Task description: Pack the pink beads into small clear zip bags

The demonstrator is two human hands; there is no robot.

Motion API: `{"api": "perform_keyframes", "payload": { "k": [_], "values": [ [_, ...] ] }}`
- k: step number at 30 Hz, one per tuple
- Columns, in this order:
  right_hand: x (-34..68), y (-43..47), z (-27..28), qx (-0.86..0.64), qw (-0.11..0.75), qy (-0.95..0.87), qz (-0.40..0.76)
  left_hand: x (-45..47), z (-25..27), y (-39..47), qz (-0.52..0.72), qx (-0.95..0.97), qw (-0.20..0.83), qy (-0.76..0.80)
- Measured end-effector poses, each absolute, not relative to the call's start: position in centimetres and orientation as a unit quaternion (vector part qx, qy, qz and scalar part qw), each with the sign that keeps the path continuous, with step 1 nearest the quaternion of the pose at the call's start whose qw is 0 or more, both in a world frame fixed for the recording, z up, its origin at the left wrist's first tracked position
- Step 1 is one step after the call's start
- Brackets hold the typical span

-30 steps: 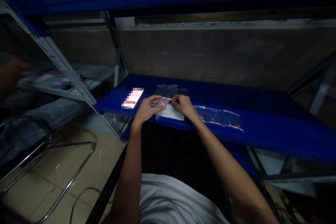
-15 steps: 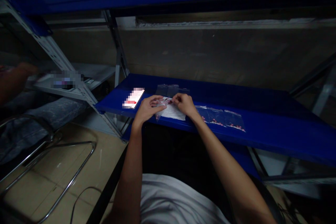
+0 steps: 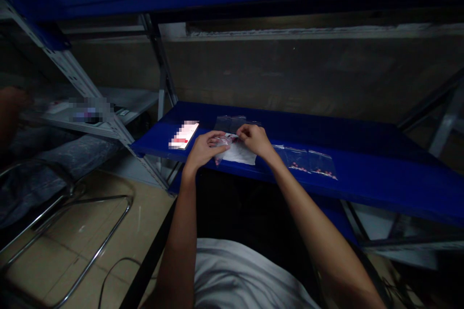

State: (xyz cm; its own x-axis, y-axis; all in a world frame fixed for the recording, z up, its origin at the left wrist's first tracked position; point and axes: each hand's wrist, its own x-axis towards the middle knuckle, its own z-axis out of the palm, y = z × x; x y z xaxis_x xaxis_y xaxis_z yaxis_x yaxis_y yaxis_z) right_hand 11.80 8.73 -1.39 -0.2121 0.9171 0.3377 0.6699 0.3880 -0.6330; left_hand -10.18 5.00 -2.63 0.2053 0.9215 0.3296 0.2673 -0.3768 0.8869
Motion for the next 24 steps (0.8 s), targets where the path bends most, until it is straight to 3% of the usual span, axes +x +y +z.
{"api": "perform_keyframes", "payload": {
  "k": [9,24],
  "values": [
    [11.8,10.8,-6.1,-0.564,0.254,-0.78,0.089,-10.4,-2.8,5.0,0.463,0.686,0.351,0.437],
    [13.0,11.0,-7.0,-0.592,0.236,-0.77,0.036,-10.5,-2.5,4.9,0.468,0.681,0.349,0.442]
  ]
}}
